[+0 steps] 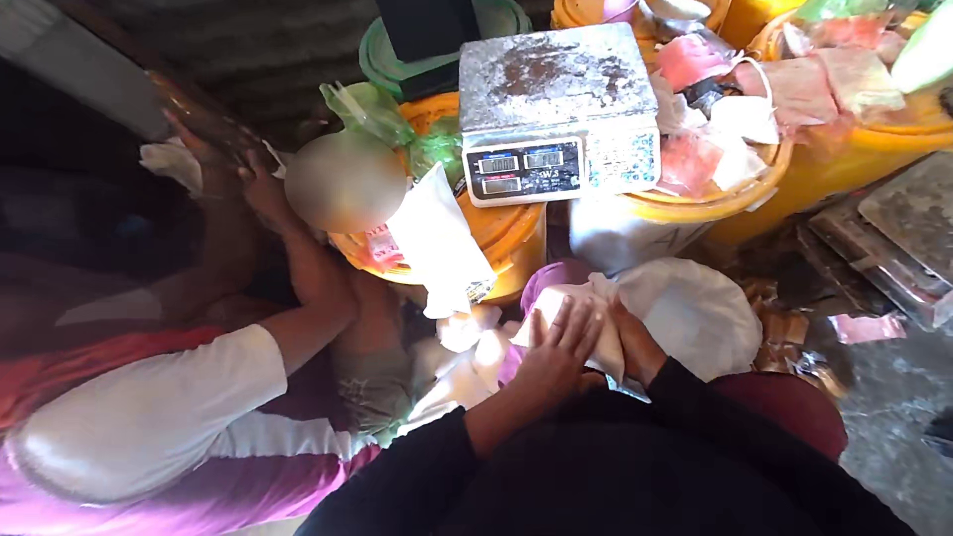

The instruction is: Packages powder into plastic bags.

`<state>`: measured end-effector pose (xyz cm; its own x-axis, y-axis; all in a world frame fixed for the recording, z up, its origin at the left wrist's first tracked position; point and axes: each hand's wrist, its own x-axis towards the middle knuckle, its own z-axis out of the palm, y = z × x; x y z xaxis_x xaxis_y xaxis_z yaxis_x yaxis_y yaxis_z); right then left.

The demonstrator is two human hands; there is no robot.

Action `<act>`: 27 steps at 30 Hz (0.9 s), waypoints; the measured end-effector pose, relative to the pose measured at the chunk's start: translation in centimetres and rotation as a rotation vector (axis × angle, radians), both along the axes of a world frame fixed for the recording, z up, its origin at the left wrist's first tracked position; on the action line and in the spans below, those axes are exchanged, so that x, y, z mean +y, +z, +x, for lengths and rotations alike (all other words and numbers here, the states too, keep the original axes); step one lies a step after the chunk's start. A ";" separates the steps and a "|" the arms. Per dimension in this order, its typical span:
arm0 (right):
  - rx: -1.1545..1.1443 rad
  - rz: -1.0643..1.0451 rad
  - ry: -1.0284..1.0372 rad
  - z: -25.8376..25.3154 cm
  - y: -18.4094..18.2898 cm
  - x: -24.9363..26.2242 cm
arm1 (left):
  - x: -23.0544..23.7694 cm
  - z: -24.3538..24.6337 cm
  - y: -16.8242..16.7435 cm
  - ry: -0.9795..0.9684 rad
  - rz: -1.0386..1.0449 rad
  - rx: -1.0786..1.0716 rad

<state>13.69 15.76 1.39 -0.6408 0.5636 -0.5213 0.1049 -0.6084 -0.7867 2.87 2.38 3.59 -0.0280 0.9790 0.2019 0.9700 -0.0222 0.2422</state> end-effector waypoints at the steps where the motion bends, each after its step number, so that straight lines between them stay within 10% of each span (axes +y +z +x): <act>1: 0.004 -0.015 0.037 0.6 0.5 0.0 | 0.1 0.1 0.7 -0.043 -0.028 0.004; 5: -0.050 -0.036 0.170 2.5 0.8 0.5 | 1.4 -2.7 0.9 -0.010 0.027 -0.312; 11: -0.053 0.169 0.203 2.4 1.2 0.7 | 4.2 -6.5 1.4 0.169 -0.464 -1.111; 15: 0.076 0.439 0.388 3.5 0.0 0.4 | 1.2 -5.8 1.8 0.140 -0.544 -1.058; 22: -0.023 0.105 0.360 1.1 2.5 -0.1 | -0.2 -4.9 2.9 0.429 -0.508 -1.264; 27: 0.090 0.649 0.439 4.6 2.8 0.2 | -1.4 -4.7 2.5 0.449 -0.511 -1.189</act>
